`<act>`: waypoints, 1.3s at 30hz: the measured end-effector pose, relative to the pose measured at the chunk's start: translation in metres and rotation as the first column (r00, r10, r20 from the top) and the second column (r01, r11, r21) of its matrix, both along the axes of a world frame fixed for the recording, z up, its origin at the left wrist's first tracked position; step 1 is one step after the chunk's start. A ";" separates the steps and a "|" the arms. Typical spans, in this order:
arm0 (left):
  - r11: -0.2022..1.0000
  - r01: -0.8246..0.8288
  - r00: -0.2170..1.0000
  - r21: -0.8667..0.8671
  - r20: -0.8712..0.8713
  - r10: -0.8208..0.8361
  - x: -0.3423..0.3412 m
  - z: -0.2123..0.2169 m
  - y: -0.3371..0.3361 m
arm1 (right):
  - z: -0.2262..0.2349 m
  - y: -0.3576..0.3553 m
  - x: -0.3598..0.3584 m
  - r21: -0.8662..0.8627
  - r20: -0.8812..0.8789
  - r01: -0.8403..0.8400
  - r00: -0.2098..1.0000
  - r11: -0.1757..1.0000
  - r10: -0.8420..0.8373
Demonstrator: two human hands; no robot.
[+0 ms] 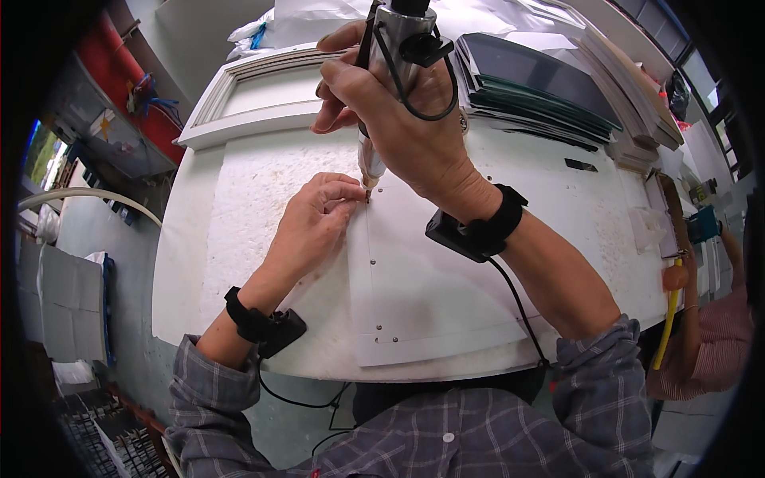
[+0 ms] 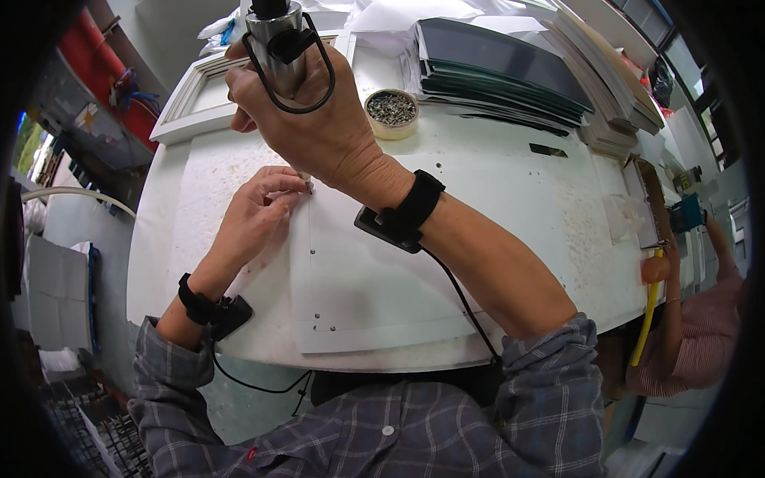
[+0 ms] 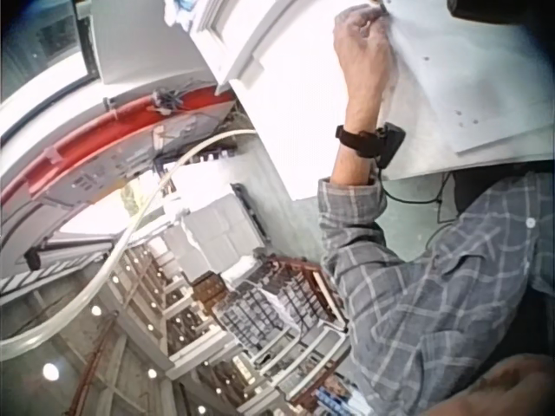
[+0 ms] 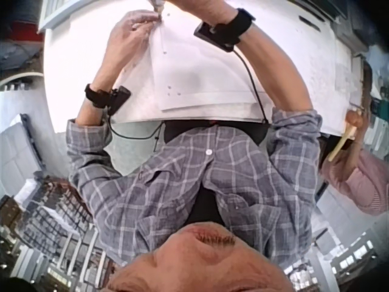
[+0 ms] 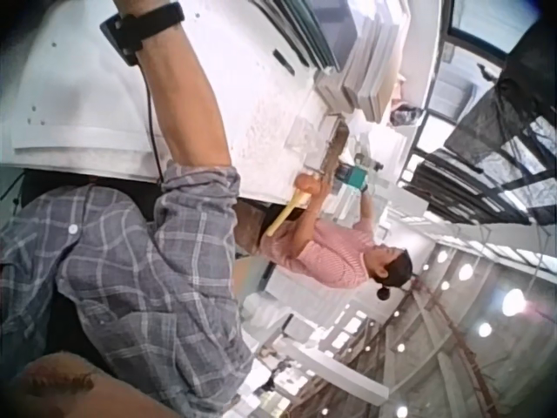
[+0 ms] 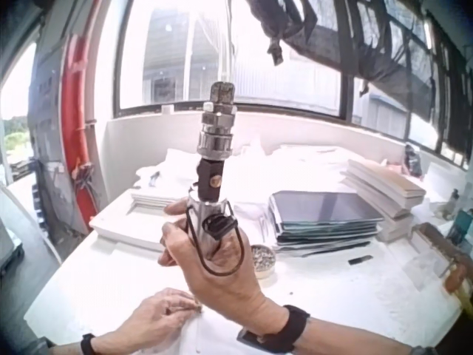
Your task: The person places a dark rectangular panel into a white frame, then covers it with a white backing board. They use a pneumatic screwdriver to drive screws into the frame corners, securing the assembly. The person handles the tools and components with both hands, working at a white table in a workshop.
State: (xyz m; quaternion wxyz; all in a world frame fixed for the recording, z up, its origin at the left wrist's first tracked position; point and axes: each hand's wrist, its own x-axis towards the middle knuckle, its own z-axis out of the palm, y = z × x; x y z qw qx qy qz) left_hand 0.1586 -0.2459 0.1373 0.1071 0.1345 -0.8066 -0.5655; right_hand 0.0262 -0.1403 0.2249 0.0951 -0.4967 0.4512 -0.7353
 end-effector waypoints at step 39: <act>0.765 0.111 0.982 -0.634 -0.051 -0.184 -0.020 0.045 0.085 | 0.072 0.160 -0.022 0.066 0.168 0.331 0.926 0.941 -0.337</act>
